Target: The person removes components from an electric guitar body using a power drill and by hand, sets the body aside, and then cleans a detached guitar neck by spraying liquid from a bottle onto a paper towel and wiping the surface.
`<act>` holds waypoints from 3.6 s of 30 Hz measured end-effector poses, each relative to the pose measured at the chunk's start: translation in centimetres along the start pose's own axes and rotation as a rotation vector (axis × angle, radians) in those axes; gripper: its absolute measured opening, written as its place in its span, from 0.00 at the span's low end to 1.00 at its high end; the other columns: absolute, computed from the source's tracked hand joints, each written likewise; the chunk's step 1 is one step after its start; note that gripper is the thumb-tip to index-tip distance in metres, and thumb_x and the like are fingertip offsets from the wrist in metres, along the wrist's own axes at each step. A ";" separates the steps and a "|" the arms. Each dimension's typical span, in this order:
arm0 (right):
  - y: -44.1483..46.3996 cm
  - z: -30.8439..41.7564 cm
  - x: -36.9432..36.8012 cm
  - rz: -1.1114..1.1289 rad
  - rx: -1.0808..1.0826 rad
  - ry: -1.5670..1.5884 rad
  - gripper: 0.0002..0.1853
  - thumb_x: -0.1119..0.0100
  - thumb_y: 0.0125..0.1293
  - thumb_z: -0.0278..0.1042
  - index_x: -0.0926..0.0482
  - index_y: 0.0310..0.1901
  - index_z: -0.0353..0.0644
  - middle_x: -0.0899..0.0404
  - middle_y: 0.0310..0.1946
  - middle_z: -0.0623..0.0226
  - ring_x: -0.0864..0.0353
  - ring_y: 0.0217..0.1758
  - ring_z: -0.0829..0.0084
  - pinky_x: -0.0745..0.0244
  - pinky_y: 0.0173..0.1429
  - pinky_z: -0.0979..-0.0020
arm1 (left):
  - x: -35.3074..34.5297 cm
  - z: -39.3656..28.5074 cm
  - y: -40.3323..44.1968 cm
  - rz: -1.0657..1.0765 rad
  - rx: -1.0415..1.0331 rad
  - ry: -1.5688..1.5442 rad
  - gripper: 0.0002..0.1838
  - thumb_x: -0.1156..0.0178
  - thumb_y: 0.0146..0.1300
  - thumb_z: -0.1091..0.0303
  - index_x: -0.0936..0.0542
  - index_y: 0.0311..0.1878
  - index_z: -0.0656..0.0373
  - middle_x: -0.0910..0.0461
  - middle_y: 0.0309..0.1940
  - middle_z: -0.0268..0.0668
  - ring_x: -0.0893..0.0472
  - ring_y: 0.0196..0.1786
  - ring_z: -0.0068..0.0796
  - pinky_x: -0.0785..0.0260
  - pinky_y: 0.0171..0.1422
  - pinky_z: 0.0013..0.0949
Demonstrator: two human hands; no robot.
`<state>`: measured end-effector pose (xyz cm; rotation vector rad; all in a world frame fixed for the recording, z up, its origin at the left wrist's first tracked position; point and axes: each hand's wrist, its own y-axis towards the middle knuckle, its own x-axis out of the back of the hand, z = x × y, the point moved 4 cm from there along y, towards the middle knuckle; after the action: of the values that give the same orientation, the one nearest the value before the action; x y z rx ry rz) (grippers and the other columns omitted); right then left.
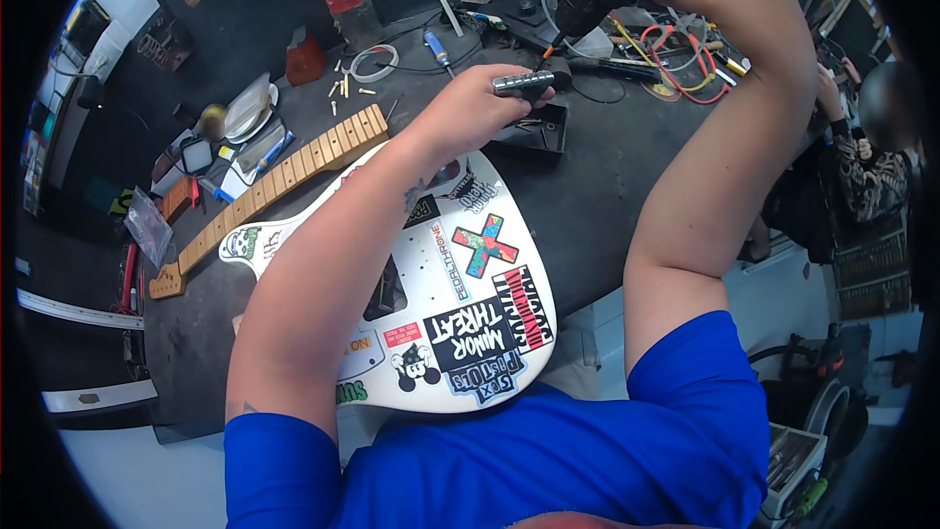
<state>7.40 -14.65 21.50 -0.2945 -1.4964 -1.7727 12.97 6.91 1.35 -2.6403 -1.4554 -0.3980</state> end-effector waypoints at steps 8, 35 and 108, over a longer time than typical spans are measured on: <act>-0.2 1.1 0.1 0.017 0.014 0.080 0.45 0.17 0.43 0.30 0.30 0.66 0.42 0.13 0.46 0.50 0.11 0.52 0.50 0.17 0.57 0.57 | 0.1 -0.3 -0.2 -0.002 0.018 0.037 0.21 0.42 0.73 0.80 0.15 0.67 0.61 0.13 0.63 0.37 0.18 0.70 0.27 0.33 0.79 0.32; 0.0 0.0 0.0 0.003 0.053 -0.005 0.47 0.18 0.40 0.26 0.30 0.65 0.43 0.13 0.47 0.49 0.11 0.53 0.49 0.18 0.58 0.57 | 0.2 0.2 -0.2 -0.040 -0.013 0.025 0.19 0.40 0.74 0.76 0.13 0.64 0.56 0.11 0.55 0.35 0.15 0.58 0.22 0.26 0.65 0.29; -0.2 1.4 0.7 0.031 -0.075 0.010 0.50 0.18 0.44 0.33 0.36 0.70 0.45 0.12 0.47 0.44 0.11 0.55 0.42 0.18 0.59 0.51 | 0.1 -0.2 -0.3 -0.051 0.064 0.075 0.17 0.39 0.74 0.72 0.14 0.63 0.59 0.12 0.46 0.35 0.18 0.45 0.21 0.27 0.54 0.31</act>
<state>6.32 -13.67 22.18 -0.3440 -1.4130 -1.8061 12.74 7.13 1.53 -2.5152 -1.4893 -0.4421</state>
